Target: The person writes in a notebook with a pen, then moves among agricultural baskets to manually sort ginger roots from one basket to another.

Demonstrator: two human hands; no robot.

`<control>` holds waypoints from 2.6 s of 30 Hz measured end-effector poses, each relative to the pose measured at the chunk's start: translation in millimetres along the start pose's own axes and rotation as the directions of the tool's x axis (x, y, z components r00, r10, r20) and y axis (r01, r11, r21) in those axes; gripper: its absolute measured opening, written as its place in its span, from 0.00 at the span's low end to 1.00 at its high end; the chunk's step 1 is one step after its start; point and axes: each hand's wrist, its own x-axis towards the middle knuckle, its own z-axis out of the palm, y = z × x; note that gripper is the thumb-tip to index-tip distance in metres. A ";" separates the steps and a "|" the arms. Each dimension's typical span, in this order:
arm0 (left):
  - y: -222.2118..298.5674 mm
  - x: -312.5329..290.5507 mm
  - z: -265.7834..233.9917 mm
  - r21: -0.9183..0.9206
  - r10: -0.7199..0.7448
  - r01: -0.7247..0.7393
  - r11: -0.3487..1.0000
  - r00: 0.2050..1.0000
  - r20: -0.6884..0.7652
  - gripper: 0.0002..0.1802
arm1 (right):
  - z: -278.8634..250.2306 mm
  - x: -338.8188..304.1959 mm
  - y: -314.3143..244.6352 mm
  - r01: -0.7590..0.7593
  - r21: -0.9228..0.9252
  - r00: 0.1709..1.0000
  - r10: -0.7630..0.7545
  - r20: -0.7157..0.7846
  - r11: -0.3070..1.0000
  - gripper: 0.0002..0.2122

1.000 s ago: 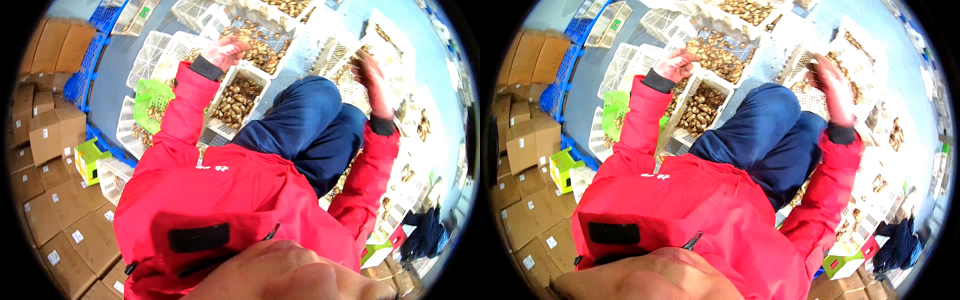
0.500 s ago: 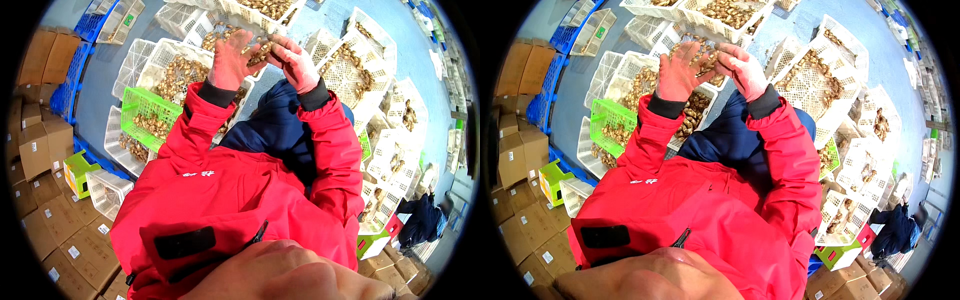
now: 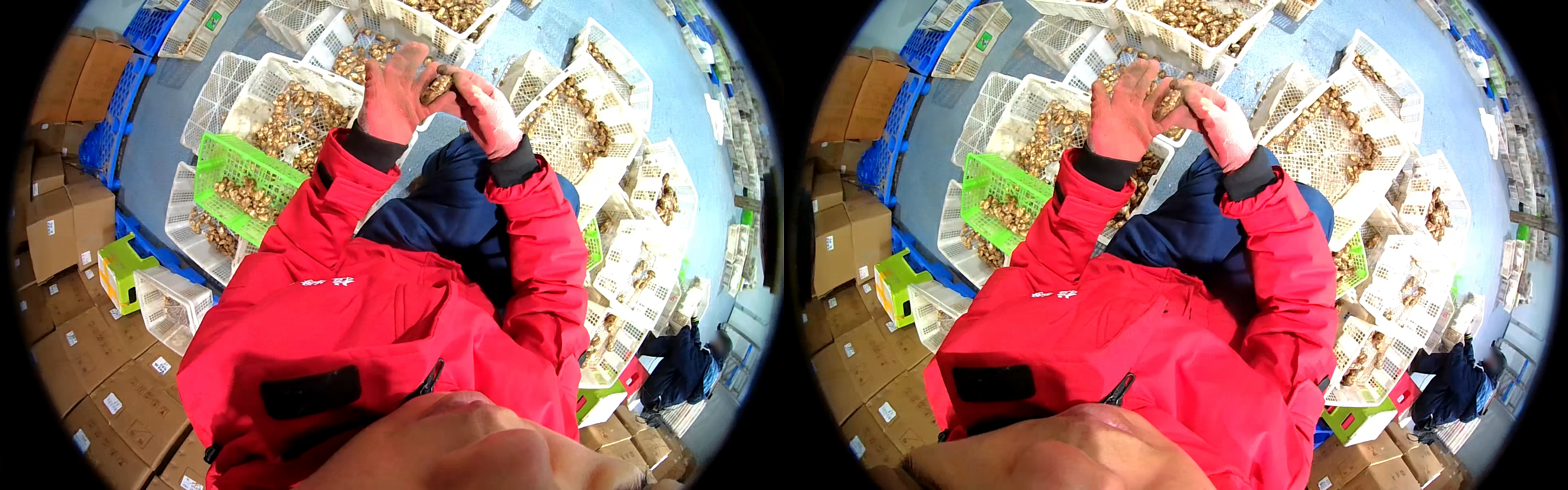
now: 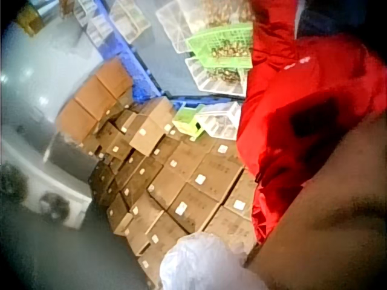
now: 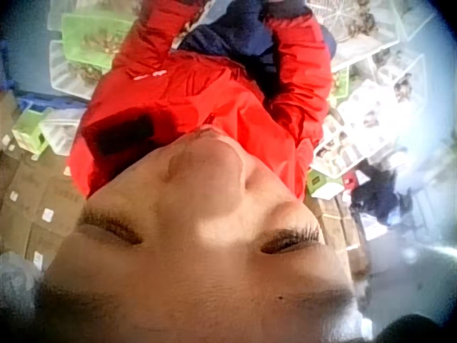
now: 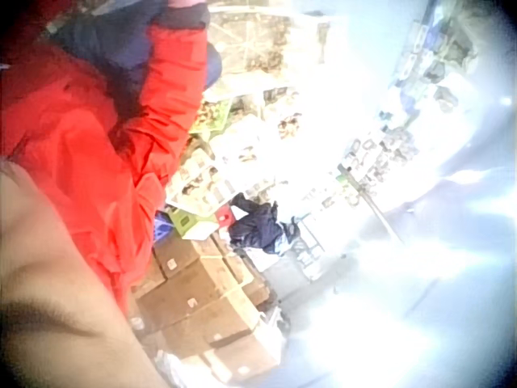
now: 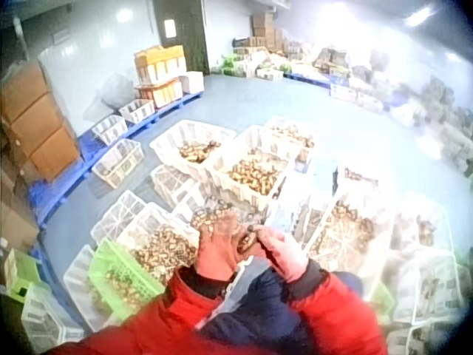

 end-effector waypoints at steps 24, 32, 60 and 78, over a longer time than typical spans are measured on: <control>107.0 -33.2 -176.8 0.735 0.275 0.165 0.658 0.856 -0.438 0.25 | -338.9 -218.0 -105.5 0.203 -0.164 0.401 -0.235 -0.886 0.965 0.16; 166.7 -37.5 -275.0 0.751 0.245 0.282 0.597 0.828 -0.505 0.26 | -441.2 -342.8 -21.0 0.142 0.063 0.348 0.010 -0.937 0.988 0.16; -83.3 106.2 -117.8 0.975 -0.309 0.212 -0.060 0.925 -0.220 0.24 | -411.3 -224.0 64.6 -0.215 -0.364 0.195 -0.325 -0.925 0.906 0.17; -244.2 170.4 -62.2 0.389 -0.738 0.772 0.502 0.617 -0.272 0.19 | -459.3 50.4 63.5 -0.692 -0.700 0.714 -0.307 -0.630 -0.174 0.21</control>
